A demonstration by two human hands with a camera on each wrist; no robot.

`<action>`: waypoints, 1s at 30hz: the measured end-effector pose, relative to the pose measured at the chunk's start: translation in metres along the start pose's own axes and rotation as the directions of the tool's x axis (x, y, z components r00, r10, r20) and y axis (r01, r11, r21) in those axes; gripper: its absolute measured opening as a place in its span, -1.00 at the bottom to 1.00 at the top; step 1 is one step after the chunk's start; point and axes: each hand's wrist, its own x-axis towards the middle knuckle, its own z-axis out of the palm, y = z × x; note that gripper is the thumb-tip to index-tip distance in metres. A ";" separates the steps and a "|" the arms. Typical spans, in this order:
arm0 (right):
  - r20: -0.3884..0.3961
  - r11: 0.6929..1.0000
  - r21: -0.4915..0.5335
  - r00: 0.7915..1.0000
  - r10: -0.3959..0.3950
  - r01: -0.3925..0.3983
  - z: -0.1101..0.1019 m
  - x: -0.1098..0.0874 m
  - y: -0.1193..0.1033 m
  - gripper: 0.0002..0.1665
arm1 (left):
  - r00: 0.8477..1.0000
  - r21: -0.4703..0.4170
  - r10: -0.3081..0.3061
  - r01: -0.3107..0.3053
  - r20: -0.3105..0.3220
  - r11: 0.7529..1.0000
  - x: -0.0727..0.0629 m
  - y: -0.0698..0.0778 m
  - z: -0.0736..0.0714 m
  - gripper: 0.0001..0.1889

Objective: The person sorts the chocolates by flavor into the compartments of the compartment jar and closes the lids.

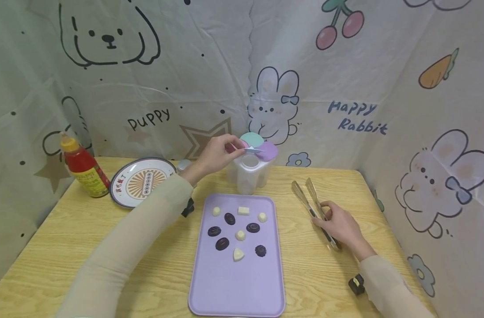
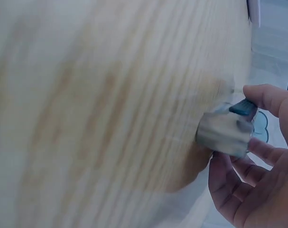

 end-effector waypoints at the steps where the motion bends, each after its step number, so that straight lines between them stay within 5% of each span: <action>1: 0.002 1.000 -0.004 1.000 -0.001 0.001 0.000 0.002 -0.001 -0.16 | 1.000 0.002 0.001 -0.001 -0.002 1.000 0.000 0.000 0.000 -0.83; 13: -0.017 0.999 -0.038 1.000 0.011 -0.011 0.005 0.019 -0.009 -0.19 | 1.000 0.008 0.002 -0.002 -0.004 1.000 -0.001 0.000 -0.001 -0.83; 30: -0.101 0.999 0.005 0.994 -0.048 0.049 -0.013 -0.003 -0.001 -0.30 | 1.000 0.004 0.012 -0.012 -0.011 1.000 -0.001 -0.001 0.001 -0.84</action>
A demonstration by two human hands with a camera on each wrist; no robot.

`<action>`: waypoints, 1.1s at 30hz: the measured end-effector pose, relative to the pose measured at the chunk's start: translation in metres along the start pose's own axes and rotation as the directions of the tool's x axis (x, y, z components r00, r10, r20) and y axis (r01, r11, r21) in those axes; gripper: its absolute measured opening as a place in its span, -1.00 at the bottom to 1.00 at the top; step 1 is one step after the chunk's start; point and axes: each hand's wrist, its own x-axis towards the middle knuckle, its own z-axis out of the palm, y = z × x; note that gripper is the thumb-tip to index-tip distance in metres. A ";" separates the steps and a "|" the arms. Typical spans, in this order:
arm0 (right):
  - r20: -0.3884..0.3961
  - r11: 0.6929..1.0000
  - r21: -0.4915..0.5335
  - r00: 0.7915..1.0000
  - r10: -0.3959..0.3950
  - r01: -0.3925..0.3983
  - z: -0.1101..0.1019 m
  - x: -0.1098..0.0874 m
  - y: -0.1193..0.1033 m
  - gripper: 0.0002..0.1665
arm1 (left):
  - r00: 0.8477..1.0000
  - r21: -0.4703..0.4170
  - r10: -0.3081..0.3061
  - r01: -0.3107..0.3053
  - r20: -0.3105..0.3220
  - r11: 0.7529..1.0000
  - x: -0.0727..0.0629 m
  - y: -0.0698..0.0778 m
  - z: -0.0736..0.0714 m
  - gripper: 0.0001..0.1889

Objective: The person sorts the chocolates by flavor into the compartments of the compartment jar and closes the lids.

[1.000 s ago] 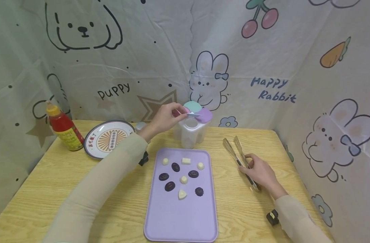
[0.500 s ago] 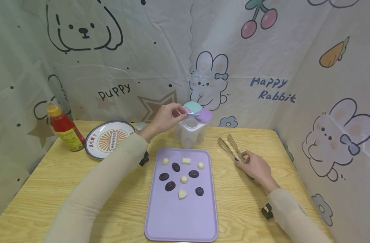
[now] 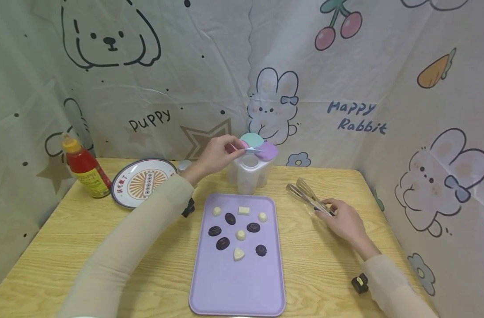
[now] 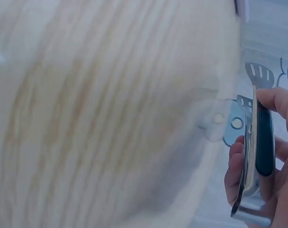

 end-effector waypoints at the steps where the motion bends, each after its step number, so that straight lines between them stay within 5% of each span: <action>1: -0.008 1.000 0.000 1.000 -0.009 0.009 -0.002 -0.002 -0.001 -0.31 | 1.000 -0.001 0.001 -0.001 0.000 1.000 0.000 0.000 0.000 -0.84; 14: -0.084 0.981 -0.069 0.979 -0.185 0.180 -0.036 -0.019 -0.018 -0.42 | 1.000 0.020 0.011 -0.011 0.007 1.000 0.001 0.000 0.000 -0.83; 19: -0.107 0.955 -0.131 0.954 -0.279 0.265 -0.041 -0.023 -0.025 -0.47 | 1.000 0.022 0.011 -0.012 0.005 1.000 0.001 0.000 0.000 -0.83; 28: -0.033 0.901 -0.244 0.925 -0.379 0.360 -0.047 -0.027 -0.042 -0.54 | 1.000 0.023 0.019 -0.019 0.010 1.000 0.001 -0.001 -0.001 -0.82; 33: -0.024 0.861 -0.273 0.891 -0.453 0.430 -0.042 -0.026 -0.046 -0.58 | 1.000 0.021 0.019 -0.019 0.012 1.000 0.001 -0.001 -0.001 -0.82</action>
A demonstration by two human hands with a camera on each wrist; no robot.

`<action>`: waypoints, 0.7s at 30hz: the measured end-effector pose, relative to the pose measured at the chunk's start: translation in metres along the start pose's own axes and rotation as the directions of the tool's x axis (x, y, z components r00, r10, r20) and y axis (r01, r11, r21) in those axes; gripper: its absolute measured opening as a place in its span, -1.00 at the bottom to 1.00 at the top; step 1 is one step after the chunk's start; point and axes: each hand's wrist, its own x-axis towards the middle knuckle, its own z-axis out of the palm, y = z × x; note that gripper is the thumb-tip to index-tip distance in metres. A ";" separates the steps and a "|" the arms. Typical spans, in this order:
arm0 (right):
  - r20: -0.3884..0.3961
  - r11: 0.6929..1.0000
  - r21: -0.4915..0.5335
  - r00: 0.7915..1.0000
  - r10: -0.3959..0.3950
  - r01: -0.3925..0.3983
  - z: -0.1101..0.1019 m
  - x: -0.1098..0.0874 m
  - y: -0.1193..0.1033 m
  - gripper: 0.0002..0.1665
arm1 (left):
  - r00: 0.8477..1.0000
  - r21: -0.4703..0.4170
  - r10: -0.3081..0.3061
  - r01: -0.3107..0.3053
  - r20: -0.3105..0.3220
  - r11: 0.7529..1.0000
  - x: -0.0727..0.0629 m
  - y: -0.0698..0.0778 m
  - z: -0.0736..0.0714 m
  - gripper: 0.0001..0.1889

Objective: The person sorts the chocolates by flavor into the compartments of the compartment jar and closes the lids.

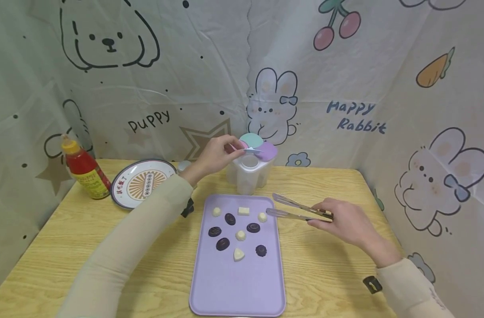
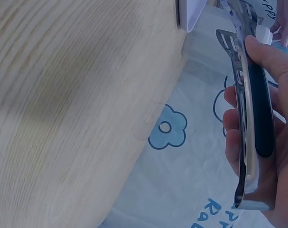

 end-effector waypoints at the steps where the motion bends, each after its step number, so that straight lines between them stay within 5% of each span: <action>1: -0.003 1.000 0.000 1.000 -0.015 0.015 0.001 0.001 -0.001 -0.58 | 1.000 0.001 0.000 0.000 0.000 1.000 0.000 0.000 0.000 -0.82; 21: 0.057 0.992 -0.040 0.992 -0.116 0.119 0.019 0.013 -0.012 -0.69 | 1.000 0.003 -0.001 0.001 -0.004 1.000 -0.001 -0.001 0.000 -0.82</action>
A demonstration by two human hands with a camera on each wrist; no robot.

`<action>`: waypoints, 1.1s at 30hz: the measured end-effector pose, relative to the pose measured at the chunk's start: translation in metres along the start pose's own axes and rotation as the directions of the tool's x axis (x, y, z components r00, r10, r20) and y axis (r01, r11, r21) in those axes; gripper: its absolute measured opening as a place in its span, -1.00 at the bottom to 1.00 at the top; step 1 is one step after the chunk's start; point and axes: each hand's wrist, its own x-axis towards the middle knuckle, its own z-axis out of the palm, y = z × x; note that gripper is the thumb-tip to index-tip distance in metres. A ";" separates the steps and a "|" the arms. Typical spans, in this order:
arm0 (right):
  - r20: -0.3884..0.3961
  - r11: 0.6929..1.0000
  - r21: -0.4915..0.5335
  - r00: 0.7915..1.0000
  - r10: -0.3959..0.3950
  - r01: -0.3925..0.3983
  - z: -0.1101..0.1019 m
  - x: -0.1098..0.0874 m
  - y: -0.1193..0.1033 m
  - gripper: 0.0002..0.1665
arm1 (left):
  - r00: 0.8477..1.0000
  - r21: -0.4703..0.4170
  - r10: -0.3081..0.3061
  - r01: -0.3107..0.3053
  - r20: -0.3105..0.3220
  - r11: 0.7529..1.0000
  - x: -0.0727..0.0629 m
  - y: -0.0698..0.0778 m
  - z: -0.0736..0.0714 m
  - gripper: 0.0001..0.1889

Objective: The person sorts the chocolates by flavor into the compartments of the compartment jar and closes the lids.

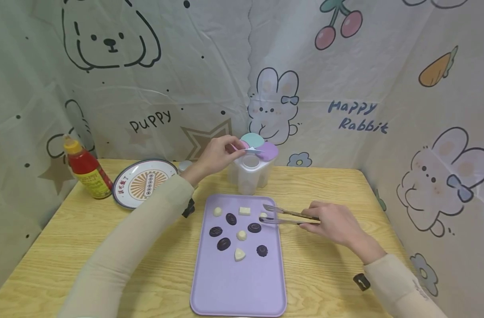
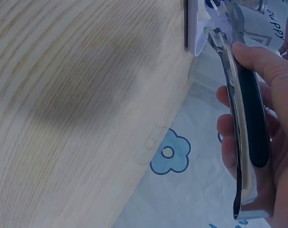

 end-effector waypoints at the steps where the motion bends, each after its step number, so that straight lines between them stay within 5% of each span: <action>1: 0.006 1.000 0.001 1.000 -0.001 0.001 0.001 0.000 0.000 -0.70 | 1.000 0.001 0.000 0.000 0.001 1.000 0.000 0.000 0.000 -0.82; 17: 0.046 1.000 0.025 0.999 0.010 -0.011 0.012 0.006 0.002 -0.75 | 1.000 -0.019 -0.012 0.012 0.009 1.000 0.000 0.000 0.000 -0.82; 33: -0.023 0.997 0.073 0.999 -0.035 0.036 0.017 0.006 0.003 -0.83 | 1.000 -0.017 -0.012 0.012 0.010 1.000 0.000 0.000 0.000 -0.83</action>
